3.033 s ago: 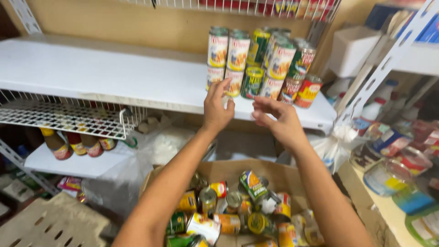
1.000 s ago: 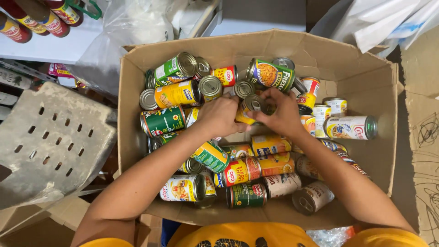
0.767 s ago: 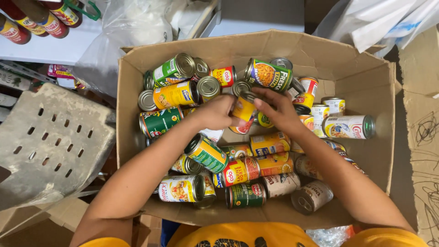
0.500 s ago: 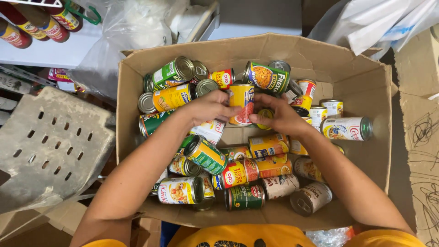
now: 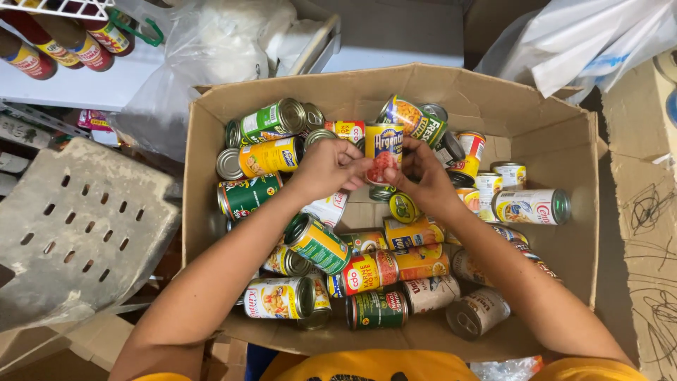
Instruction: Shelving various canned food items from a cardboard box onto a metal storage shelf.
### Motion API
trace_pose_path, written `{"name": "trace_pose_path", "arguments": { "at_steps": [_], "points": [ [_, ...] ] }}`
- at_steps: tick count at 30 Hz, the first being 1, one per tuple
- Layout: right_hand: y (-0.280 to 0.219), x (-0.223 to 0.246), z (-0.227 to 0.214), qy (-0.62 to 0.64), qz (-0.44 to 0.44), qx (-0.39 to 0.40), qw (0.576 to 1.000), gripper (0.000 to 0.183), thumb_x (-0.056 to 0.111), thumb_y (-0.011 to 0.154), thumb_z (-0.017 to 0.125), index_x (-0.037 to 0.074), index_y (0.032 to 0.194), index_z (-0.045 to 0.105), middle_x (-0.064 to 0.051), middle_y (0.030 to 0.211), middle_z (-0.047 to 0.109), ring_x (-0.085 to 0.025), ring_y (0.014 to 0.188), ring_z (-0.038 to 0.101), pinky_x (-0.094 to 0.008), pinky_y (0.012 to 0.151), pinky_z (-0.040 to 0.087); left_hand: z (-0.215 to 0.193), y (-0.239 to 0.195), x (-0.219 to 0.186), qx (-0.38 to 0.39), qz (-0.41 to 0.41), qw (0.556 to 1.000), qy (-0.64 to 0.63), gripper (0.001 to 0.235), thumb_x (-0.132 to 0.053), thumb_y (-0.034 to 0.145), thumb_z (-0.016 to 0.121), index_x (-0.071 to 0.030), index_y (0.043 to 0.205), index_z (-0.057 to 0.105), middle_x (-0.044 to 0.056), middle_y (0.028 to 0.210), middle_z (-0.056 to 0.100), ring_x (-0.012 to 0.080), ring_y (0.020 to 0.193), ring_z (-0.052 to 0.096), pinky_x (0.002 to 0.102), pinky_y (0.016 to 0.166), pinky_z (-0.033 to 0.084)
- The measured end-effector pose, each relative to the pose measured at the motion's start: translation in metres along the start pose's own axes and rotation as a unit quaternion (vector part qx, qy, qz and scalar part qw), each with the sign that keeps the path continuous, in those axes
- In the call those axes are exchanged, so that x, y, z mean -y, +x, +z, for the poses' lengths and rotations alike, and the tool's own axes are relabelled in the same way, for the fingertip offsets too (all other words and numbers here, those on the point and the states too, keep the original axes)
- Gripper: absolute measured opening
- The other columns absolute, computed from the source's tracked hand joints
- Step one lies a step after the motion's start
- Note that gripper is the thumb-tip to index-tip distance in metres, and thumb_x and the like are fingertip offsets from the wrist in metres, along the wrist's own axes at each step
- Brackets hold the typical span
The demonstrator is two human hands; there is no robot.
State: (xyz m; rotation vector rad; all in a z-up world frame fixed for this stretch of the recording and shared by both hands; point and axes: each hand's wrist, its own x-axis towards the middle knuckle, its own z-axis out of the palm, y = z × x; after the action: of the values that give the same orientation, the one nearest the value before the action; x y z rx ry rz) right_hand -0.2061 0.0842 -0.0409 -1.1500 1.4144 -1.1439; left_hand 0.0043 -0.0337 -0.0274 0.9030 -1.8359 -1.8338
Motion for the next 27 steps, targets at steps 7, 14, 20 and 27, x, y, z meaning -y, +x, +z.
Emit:
{"name": "trace_pose_path", "arguments": {
  "at_steps": [7,14,20,27],
  "points": [
    [-0.002,0.011,0.003,0.047,0.02,0.016,0.999,0.059,0.026,0.104,0.059,0.005,0.156,0.041,-0.001,0.137,0.063,-0.009,0.125,0.056,-0.027,0.108,0.044,0.002,0.001,0.001,-0.015,-0.002,1.0,-0.002,0.034,-0.027,0.096,0.07,0.006,0.102,0.07,0.009,0.08,0.076,0.0128,0.069,0.077,0.028,0.06,0.065],
    [-0.004,0.022,0.006,0.054,0.04,-0.009,0.998,0.065,0.021,0.098,0.067,0.006,0.156,0.042,-0.005,0.129,0.066,-0.013,0.118,0.062,-0.031,0.104,0.049,0.001,-0.011,-0.025,-0.013,0.026,0.99,0.141,0.035,-0.035,0.091,0.077,-0.001,0.099,0.074,0.006,0.07,0.074,0.0092,0.06,0.067,0.026,0.057,0.053],
    [-0.009,0.028,0.009,0.059,0.02,-0.015,0.998,0.065,0.016,0.096,0.07,0.008,0.154,0.043,-0.006,0.121,0.067,-0.015,0.114,0.064,-0.033,0.101,0.052,-0.001,-0.006,-0.008,0.02,0.081,0.989,0.125,0.027,-0.028,0.088,0.081,-0.002,0.092,0.075,-0.001,0.071,0.073,0.0037,0.064,0.062,0.026,0.06,0.051],
    [-0.008,0.029,0.006,0.062,0.005,-0.011,0.998,0.062,0.012,0.092,0.071,0.007,0.148,0.044,-0.008,0.124,0.068,-0.017,0.117,0.065,-0.035,0.102,0.054,0.001,-0.004,-0.001,0.014,0.099,0.989,0.108,0.027,-0.025,0.085,0.081,-0.003,0.099,0.076,-0.001,0.078,0.074,0.0033,0.068,0.065,0.024,0.065,0.055]
  ]
}}
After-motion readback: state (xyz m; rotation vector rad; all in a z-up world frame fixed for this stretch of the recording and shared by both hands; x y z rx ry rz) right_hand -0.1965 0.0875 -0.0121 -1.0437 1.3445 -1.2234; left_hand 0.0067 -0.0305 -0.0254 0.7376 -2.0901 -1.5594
